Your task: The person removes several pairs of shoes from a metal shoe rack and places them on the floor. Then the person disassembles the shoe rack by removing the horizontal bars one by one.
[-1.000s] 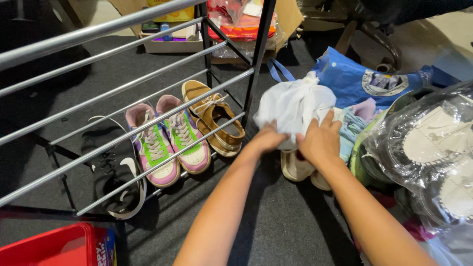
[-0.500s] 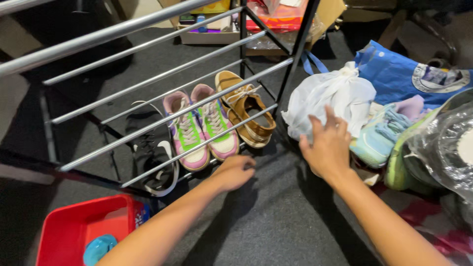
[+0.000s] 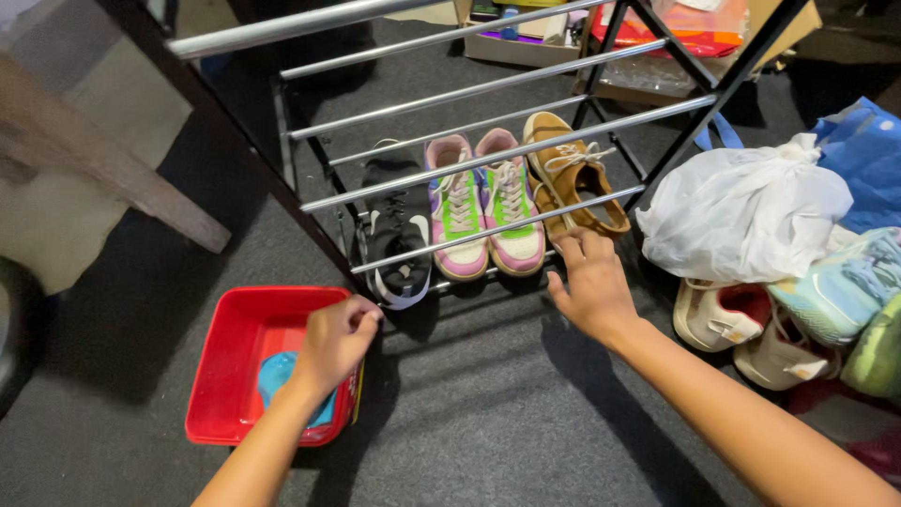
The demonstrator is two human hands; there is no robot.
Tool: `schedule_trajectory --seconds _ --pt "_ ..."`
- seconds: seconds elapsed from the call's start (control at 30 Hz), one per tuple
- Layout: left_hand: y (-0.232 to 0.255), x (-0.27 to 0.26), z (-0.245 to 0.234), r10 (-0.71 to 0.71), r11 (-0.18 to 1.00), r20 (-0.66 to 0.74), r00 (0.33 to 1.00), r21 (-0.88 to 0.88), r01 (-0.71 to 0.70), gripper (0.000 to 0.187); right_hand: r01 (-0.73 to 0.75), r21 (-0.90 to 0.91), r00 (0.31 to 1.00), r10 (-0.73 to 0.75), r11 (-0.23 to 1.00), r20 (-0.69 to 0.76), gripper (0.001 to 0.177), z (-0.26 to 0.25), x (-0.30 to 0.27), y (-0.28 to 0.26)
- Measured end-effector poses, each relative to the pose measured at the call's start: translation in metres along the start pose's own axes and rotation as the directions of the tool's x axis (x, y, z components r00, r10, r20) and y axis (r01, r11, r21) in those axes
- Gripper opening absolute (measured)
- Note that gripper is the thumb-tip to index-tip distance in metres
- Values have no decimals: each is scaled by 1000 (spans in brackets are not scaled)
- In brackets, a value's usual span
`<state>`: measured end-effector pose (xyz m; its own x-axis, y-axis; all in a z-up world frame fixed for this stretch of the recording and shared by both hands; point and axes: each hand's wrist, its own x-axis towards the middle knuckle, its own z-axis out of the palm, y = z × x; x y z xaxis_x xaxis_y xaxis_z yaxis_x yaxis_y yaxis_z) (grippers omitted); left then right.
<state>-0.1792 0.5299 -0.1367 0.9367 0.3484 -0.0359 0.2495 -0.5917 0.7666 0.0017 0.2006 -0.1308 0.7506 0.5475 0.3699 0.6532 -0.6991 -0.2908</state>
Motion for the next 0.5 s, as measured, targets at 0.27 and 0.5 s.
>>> schedule_trajectory --seconds 0.27,0.5 --pt "-62 -9 -97 233 875 -430 872 485 5 47 121 -140 984 -138 983 -115 56 10 32 -37" --pt "-147 -37 -126 -466 766 -291 836 340 545 48 260 -124 963 -266 958 -35 30 29 50 -47"
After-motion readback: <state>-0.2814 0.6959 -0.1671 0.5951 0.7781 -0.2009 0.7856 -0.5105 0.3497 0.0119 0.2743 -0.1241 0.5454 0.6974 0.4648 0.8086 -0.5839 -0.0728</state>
